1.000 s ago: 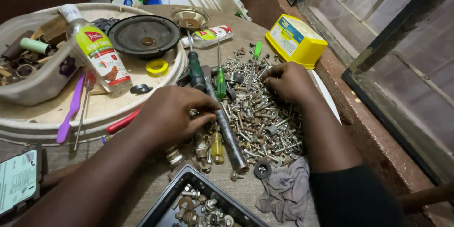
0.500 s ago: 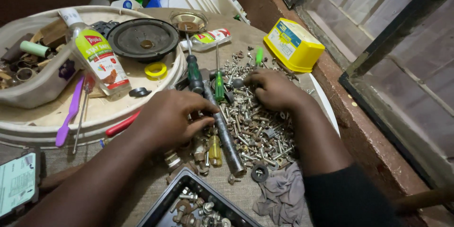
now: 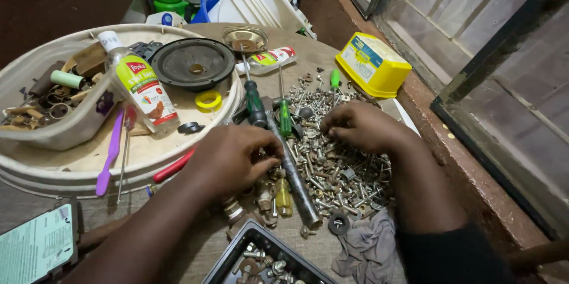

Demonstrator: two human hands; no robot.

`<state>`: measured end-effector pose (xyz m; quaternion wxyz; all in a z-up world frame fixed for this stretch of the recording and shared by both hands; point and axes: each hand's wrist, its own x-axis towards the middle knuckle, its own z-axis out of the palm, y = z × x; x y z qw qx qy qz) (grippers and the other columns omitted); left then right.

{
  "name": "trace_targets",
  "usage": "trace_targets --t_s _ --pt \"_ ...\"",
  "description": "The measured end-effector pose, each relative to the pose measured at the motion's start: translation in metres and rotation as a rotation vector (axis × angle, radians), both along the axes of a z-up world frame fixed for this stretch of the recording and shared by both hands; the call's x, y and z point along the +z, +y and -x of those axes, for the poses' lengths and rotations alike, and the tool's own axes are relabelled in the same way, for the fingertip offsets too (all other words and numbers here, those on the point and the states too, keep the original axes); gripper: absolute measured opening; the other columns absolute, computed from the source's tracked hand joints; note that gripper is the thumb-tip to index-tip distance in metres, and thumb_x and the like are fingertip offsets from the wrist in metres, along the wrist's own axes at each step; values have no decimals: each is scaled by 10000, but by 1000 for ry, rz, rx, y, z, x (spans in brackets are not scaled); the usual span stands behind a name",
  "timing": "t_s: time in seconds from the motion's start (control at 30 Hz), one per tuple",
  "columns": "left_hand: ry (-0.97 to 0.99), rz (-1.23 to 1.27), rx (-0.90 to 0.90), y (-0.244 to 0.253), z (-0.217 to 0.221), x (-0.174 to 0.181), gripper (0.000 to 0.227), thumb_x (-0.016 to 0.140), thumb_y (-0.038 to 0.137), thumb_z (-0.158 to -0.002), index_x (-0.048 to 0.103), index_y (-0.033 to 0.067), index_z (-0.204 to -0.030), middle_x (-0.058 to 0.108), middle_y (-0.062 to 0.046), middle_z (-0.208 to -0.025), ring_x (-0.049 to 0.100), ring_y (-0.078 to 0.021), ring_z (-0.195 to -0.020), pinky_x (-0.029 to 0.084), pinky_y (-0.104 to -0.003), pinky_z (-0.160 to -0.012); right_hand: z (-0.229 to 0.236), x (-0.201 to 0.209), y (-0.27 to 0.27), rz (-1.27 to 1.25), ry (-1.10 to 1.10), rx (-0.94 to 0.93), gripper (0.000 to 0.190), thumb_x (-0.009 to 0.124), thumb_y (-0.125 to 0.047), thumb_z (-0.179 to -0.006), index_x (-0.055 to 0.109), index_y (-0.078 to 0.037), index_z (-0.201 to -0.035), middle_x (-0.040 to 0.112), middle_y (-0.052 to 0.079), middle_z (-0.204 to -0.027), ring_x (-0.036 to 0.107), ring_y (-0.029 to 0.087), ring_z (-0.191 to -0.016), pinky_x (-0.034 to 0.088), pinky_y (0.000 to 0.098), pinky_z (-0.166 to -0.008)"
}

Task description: Sorting through a pile of screws, bolts, and washers and placing selected items into a tray.

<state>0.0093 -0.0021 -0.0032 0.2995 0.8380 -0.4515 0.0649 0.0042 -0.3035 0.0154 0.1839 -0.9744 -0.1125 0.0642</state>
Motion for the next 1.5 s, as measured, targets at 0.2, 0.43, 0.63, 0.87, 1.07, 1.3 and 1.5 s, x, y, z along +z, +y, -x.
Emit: trace_targets --t_s 0.2,0.43,0.63,0.87,1.07,1.3,1.5 --pt "31 -1 3 0 3 4 184 768 231 -834 764 205 -1016 803 -65 -928 780 -339 -842 635 -446 -702 3 -3 1 -59 -30 -49 160 792 -149 -805 796 -125 -963 791 109 -981 727 358 -1020 538 479 -936" --pt "119 -11 40 -2 11 14 200 771 217 -840 780 203 -1039 814 -63 -943 794 -314 -849 658 -403 -711 -4 -11 -4 -123 -29 -121 110 805 -144 -818 799 -120 -925 789 78 -908 742 290 -935 550 424 -879" --pt "170 -20 46 -2 12 16 163 766 203 -855 799 193 -1015 819 -76 -916 801 -311 -798 666 -430 -734 -17 -32 -22 -463 -216 -105 222 813 -99 -856 794 -89 -1077 775 165 -1019 735 293 -991 568 442 -927" --pt "54 -29 29 -3 7 5 188 777 254 -831 773 203 -1011 806 -78 -893 777 -353 -813 626 -490 -717 -17 -33 -23 -1040 -73 -129 283 689 70 -909 679 66 -1192 740 174 -957 750 212 -796 672 334 -728" --pt "15 10 3 -4 4 3 194 786 233 -825 782 196 -1015 811 -77 -903 779 -344 -822 623 -473 -700 -21 -32 -25 -952 -123 -102 312 738 82 -861 695 52 -1169 732 164 -924 741 218 -790 662 338 -717" --pt "-62 63 -36 -5 6 7 209 783 243 -865 799 153 -1054 806 -97 -874 772 -348 -802 606 -447 -674 -15 -21 -22 -764 -288 -84 261 752 15 -904 748 -33 -1161 752 116 -991 684 159 -901 595 322 -835" --pt "-126 115 -110 -3 7 3 200 767 262 -872 800 187 -1054 804 -77 -874 760 -352 -810 600 -479 -676 -11 -19 -20 -561 -283 -142 235 771 -50 -892 781 -97 -1122 759 88 -936 677 160 -820 565 319 -794"
